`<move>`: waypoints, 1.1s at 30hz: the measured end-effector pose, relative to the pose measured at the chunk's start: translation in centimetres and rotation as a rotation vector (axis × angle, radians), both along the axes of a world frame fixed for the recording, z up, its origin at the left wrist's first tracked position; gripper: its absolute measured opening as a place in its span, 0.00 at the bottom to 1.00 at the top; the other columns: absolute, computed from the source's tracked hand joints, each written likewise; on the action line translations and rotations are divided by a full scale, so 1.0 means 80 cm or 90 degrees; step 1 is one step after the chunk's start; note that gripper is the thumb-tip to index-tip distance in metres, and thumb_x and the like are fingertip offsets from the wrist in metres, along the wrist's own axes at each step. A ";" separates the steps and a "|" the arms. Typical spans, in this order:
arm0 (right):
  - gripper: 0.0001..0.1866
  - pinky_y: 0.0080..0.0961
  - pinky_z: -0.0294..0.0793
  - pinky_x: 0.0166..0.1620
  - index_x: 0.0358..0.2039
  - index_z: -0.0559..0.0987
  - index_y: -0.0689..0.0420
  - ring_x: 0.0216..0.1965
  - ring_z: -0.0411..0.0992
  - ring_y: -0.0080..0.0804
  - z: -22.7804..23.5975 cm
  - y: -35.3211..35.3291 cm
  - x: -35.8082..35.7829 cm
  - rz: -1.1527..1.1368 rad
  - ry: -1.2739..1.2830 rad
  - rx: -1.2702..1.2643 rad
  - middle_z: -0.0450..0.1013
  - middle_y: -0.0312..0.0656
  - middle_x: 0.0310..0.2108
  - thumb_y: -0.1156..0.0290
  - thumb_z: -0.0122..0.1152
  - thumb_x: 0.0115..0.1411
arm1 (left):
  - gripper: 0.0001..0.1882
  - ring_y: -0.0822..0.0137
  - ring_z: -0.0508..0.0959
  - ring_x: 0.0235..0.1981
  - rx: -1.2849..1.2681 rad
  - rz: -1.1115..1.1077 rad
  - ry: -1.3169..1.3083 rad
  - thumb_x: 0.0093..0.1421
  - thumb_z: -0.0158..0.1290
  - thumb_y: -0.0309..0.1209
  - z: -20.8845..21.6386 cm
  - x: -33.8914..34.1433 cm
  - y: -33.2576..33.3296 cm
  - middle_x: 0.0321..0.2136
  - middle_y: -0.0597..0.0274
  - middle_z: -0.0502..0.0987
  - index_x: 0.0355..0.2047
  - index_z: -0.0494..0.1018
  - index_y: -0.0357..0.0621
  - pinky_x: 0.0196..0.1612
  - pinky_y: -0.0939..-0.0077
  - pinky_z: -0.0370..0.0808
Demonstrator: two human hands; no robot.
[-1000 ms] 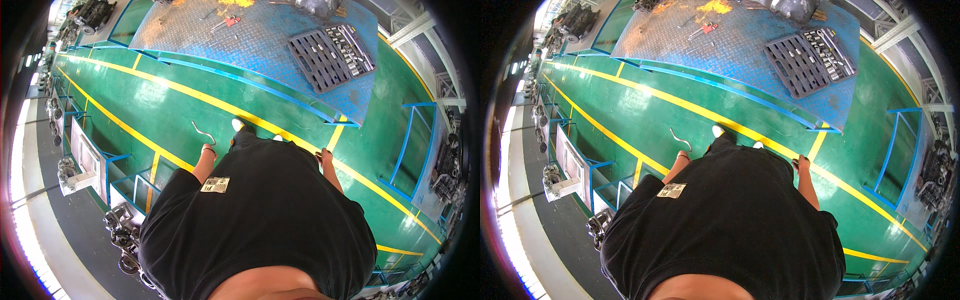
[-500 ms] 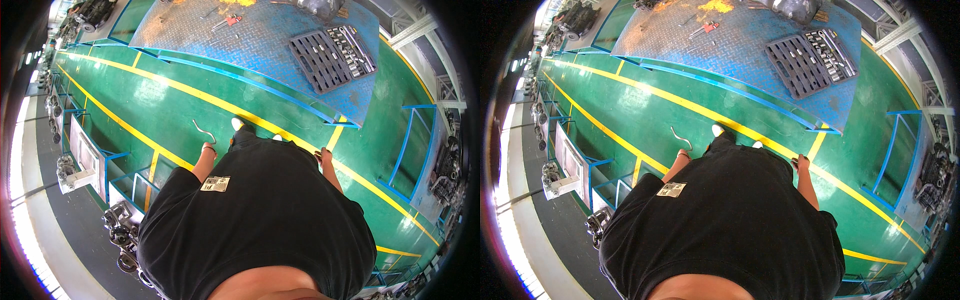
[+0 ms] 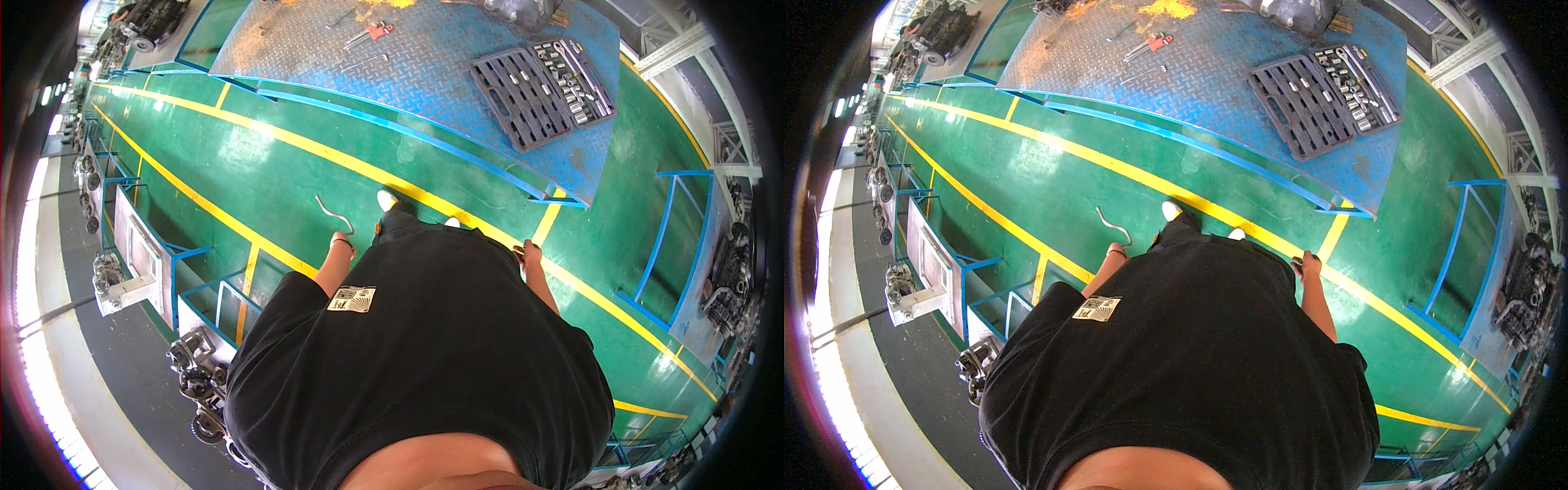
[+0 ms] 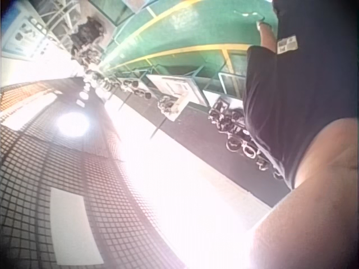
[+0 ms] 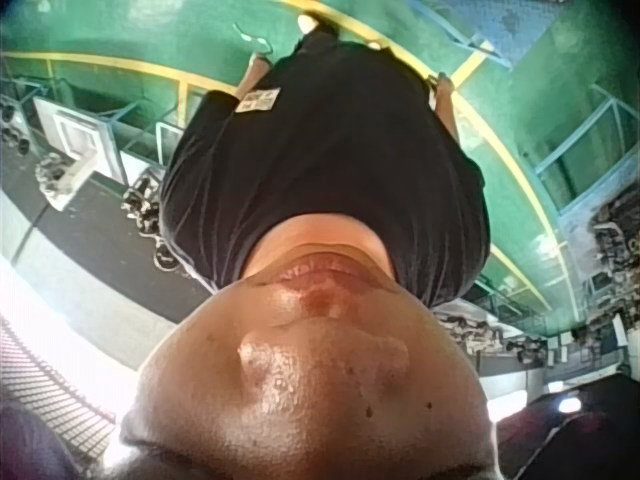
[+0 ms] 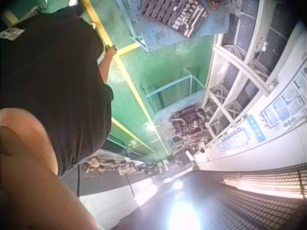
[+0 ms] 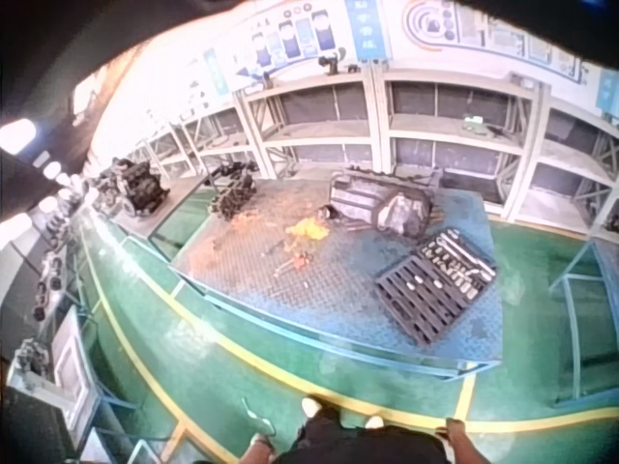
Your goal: Using a speed handle wrench to remove bolts from an engine component.
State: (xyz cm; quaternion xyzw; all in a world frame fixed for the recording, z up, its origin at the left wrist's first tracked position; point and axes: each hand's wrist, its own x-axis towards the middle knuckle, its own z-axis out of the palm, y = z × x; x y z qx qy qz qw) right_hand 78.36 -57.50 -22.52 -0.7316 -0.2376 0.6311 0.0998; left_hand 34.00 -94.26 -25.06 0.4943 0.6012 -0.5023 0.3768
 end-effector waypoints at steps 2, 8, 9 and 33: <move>0.13 0.32 0.78 0.36 0.40 0.65 0.65 0.34 0.74 0.43 0.001 0.000 0.000 -0.003 -0.001 -0.001 0.73 0.52 0.35 0.69 0.45 0.57 | 0.11 0.74 0.78 0.36 0.003 -0.001 -0.002 0.53 0.52 0.44 -0.003 0.000 -0.001 0.35 0.74 0.79 0.36 0.77 0.66 0.36 0.78 0.72; 0.14 0.33 0.78 0.36 0.40 0.65 0.65 0.34 0.74 0.43 0.000 0.003 -0.001 0.003 0.003 -0.004 0.72 0.52 0.35 0.69 0.45 0.57 | 0.11 0.74 0.78 0.36 0.003 0.000 -0.005 0.52 0.52 0.45 -0.010 -0.004 -0.001 0.35 0.74 0.79 0.36 0.77 0.66 0.35 0.79 0.72; 0.14 0.33 0.78 0.36 0.41 0.65 0.65 0.35 0.74 0.43 0.000 0.003 -0.002 -0.001 0.013 0.005 0.72 0.52 0.35 0.70 0.45 0.57 | 0.11 0.74 0.78 0.35 0.032 0.005 0.015 0.52 0.52 0.45 -0.009 -0.003 -0.002 0.35 0.75 0.79 0.36 0.77 0.66 0.35 0.79 0.72; 0.09 0.27 0.79 0.28 0.33 0.65 0.60 0.32 0.74 0.37 -0.003 0.002 0.002 -0.024 0.001 -0.010 0.73 0.50 0.32 0.67 0.47 0.56 | 0.09 0.79 0.76 0.32 0.046 -0.103 -0.012 0.55 0.48 0.47 -0.009 -0.013 0.014 0.32 0.81 0.77 0.33 0.76 0.69 0.32 0.81 0.71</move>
